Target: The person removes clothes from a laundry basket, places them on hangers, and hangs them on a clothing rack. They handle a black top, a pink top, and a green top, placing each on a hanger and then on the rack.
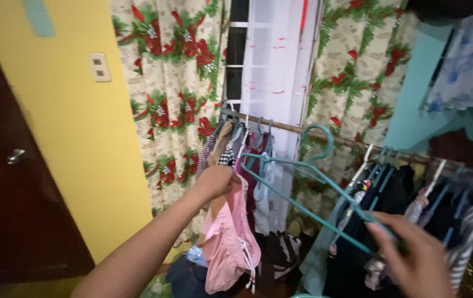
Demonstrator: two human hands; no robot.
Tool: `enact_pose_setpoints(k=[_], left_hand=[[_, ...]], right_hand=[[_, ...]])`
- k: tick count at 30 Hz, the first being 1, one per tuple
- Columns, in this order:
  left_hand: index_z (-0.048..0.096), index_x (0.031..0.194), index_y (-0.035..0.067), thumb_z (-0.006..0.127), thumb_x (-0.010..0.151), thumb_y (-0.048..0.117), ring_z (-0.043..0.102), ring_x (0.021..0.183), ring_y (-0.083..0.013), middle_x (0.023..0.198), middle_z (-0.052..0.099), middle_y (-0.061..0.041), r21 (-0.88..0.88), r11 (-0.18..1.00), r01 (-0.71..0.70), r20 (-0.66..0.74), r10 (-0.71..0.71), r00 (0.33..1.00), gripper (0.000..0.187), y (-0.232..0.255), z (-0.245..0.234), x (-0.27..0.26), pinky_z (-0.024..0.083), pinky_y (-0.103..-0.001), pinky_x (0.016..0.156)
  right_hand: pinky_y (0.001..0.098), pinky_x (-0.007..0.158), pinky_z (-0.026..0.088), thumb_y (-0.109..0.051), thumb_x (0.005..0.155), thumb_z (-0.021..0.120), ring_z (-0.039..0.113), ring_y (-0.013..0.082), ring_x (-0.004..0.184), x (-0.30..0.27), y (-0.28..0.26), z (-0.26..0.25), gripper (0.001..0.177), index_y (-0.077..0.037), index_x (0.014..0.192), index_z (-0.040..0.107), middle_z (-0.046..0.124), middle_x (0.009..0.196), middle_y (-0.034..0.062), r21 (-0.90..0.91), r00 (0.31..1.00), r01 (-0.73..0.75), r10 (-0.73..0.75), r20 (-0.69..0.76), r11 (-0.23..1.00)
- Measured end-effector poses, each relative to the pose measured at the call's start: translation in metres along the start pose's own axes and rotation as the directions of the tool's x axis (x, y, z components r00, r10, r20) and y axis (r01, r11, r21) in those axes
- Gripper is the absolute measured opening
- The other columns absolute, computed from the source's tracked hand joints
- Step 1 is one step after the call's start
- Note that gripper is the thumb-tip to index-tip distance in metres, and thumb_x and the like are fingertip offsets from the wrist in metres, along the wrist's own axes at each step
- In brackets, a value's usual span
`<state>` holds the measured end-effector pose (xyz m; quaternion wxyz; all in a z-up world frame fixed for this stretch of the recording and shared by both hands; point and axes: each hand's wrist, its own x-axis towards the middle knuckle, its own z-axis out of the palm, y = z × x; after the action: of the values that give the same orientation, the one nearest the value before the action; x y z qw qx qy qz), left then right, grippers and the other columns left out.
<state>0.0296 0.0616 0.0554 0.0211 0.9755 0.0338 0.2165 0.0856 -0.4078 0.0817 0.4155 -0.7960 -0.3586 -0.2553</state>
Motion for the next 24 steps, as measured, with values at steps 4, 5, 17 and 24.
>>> enact_pose_setpoints(k=[4,5,17,24], left_hand=[[0.082,0.101,0.024,0.07,0.075,0.014,0.073,0.087,-0.0336,0.091,0.076,-0.014,0.062,0.998,-0.026,0.046,0.023,0.999,0.031,-0.016,-0.015,0.017,0.057,-0.046,0.081],[0.081,0.101,0.022,0.072,0.076,0.016,0.073,0.087,-0.0333,0.091,0.077,-0.014,0.097,0.995,-0.031,0.071,0.025,0.997,0.028,-0.017,-0.019,0.02,0.057,-0.045,0.082],[0.08,0.098,0.019,0.076,0.08,0.028,0.071,0.081,-0.031,0.086,0.074,-0.013,-0.111,0.985,0.133,0.124,-0.119,0.985,0.02,0.063,-0.08,0.021,0.053,-0.047,0.074],[0.08,0.096,0.012,0.078,0.083,0.038,0.068,0.061,-0.0257,0.07,0.071,-0.012,-0.28,0.949,-0.142,-0.034,0.138,0.99,0.029,0.068,-0.106,0.018,0.052,-0.039,0.061]], right_hand=[[0.0354,0.087,0.057,-0.022,0.09,0.071,0.077,0.0178,0.094,0.013,0.02,-0.026,0.028,-0.005,0.112,0.078,0.08,0.098,0.0112,-0.029,0.994,-0.026,0.029,0.104,0.999],[0.0358,0.087,0.058,-0.022,0.09,0.072,0.077,0.0177,0.095,0.014,0.022,-0.027,0.028,-0.005,0.112,0.078,0.081,0.098,0.0113,-0.039,0.993,-0.035,0.039,0.112,0.999],[0.0367,0.067,0.055,-0.026,0.091,0.068,0.069,0.028,0.075,0.031,-0.046,0.017,0.029,-0.006,0.112,0.071,0.073,0.09,0.013,0.018,0.982,0.09,-0.092,0.168,0.996],[0.0464,0.084,0.049,-0.026,0.088,0.071,0.064,0.036,0.098,0.056,-0.065,0.021,0.03,-0.014,0.116,0.069,0.066,0.098,0.0117,-0.229,0.875,0.48,-0.48,0.059,0.847]])
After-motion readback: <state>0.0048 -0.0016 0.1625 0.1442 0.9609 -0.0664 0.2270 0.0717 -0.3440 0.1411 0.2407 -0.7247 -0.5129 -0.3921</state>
